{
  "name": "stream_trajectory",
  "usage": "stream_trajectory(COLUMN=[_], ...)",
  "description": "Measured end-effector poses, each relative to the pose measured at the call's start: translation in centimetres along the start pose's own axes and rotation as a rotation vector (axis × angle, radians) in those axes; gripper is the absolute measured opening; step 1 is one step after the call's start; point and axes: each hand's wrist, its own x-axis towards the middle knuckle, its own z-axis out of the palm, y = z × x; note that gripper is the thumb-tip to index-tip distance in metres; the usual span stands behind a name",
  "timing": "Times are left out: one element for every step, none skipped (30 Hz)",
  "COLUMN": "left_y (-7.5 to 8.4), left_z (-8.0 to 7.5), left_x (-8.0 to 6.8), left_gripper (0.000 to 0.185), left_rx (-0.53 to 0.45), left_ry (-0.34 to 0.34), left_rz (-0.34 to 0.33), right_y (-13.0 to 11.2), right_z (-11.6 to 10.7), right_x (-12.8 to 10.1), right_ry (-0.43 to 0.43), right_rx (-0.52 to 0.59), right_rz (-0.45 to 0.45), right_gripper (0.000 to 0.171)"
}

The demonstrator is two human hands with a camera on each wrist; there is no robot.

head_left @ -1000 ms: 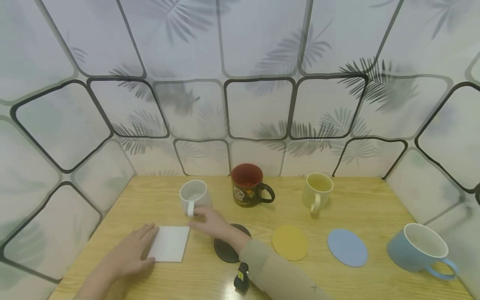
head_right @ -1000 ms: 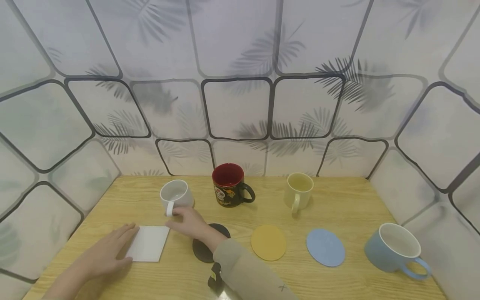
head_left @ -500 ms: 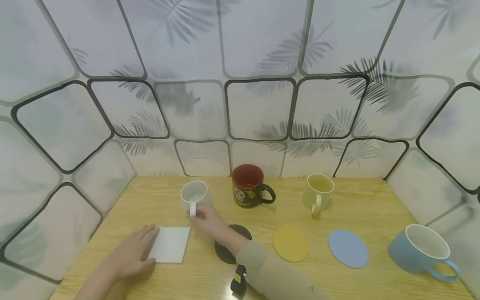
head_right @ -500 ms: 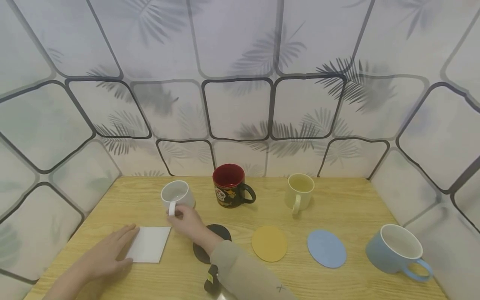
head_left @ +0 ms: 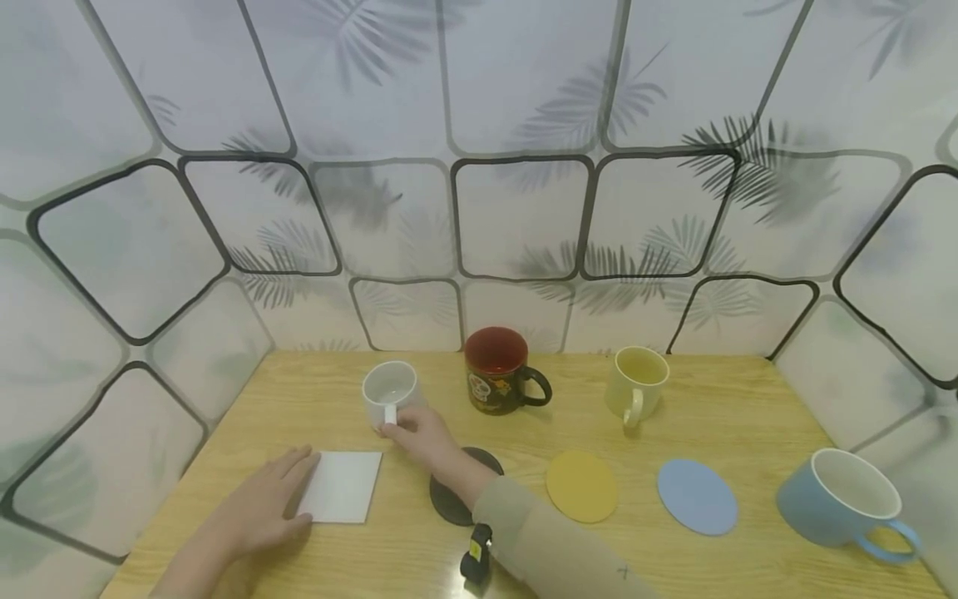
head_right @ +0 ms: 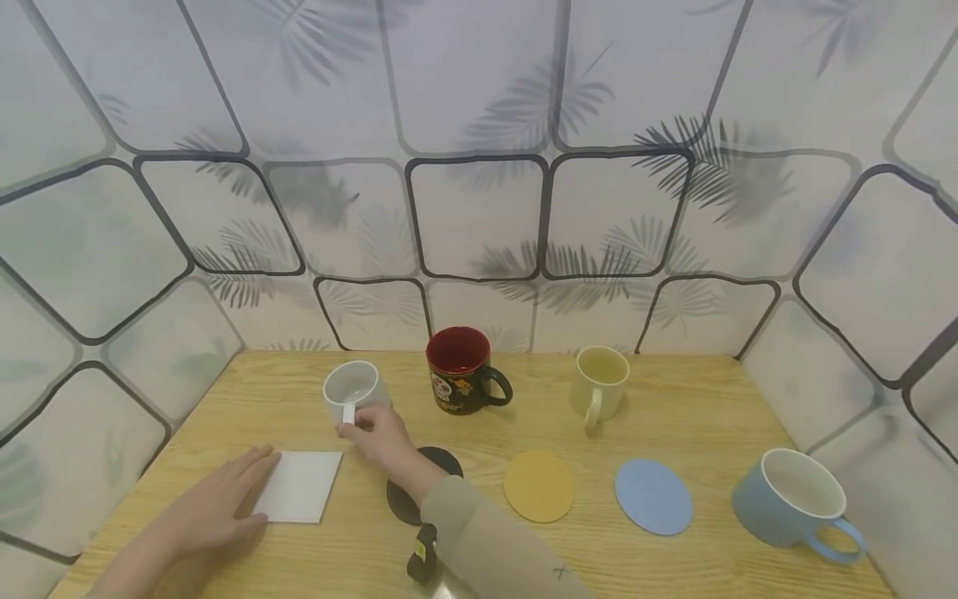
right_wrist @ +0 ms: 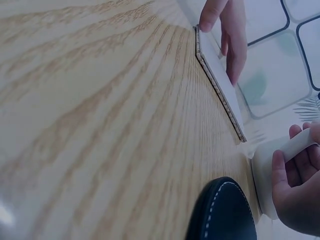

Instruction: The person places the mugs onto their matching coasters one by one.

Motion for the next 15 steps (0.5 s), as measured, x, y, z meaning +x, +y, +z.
stream_trajectory(left_y=[-0.03, -0.06, -0.08, -0.10, -0.11, -0.12, -0.10, -0.11, -0.10, -0.10, -0.10, -0.12, -0.11, -0.11, -0.11], left_z=[0.05, 0.09, 0.11, 0.13, 0.14, 0.14, 0.13, 0.12, 0.12, 0.11, 0.11, 0.12, 0.12, 0.12, 0.13], left_x=[0.00, 0.00, -0.01, 0.00, 0.00, 0.00, -0.02, -0.02, -0.01, -0.02, -0.02, 0.00, -0.01, -0.01, -0.01], left_gripper=[0.083, 0.083, 0.083, 0.083, 0.083, 0.083, 0.083, 0.083, 0.083, 0.083, 0.083, 0.083, 0.083, 0.083, 0.083], left_rx=[0.003, 0.005, 0.004, 0.006, 0.006, 0.005, 0.003, 0.002, 0.002, 0.002, 0.001, 0.001, 0.001, 0.001, 0.000], left_ry=[0.005, 0.011, 0.016, 0.019, 0.022, 0.024, 0.024, 0.025, 0.023, 0.022, 0.018, 0.016, 0.012, 0.009, 0.006], left_rz=[0.004, 0.008, 0.011, 0.014, 0.015, 0.016, 0.018, 0.019, 0.018, 0.018, 0.017, 0.016, 0.014, 0.011, 0.009], right_y=[0.05, 0.09, 0.14, 0.14, 0.15, 0.15, 0.13, 0.10, 0.06, 0.02, -0.04, -0.13, -0.23, -0.33, -0.47], right_z=[-0.03, -0.06, -0.08, -0.12, -0.15, -0.17, -0.19, -0.20, -0.22, -0.22, -0.21, -0.20, -0.18, -0.16, -0.15], right_x=[-0.01, -0.01, -0.01, -0.05, -0.07, -0.10, -0.14, -0.18, -0.24, -0.31, -0.38, -0.47, -0.54, -0.62, -0.72], right_ry=[0.001, 0.000, -0.001, -0.003, -0.005, -0.007, -0.007, -0.008, -0.007, -0.005, -0.002, -0.001, -0.001, 0.000, 0.001], right_rx=[0.003, 0.009, 0.016, 0.027, 0.039, 0.045, 0.048, 0.053, 0.054, 0.050, 0.048, 0.044, 0.040, 0.035, 0.032], right_rz=[-0.005, -0.009, -0.012, -0.018, -0.019, -0.023, -0.024, -0.024, -0.027, -0.027, -0.026, -0.029, -0.031, -0.035, -0.041], right_gripper=[0.020, 0.020, 0.020, 0.020, 0.019, 0.019, 0.019, 0.019, 0.019, 0.019, 0.018, 0.018, 0.018, 0.018, 0.017])
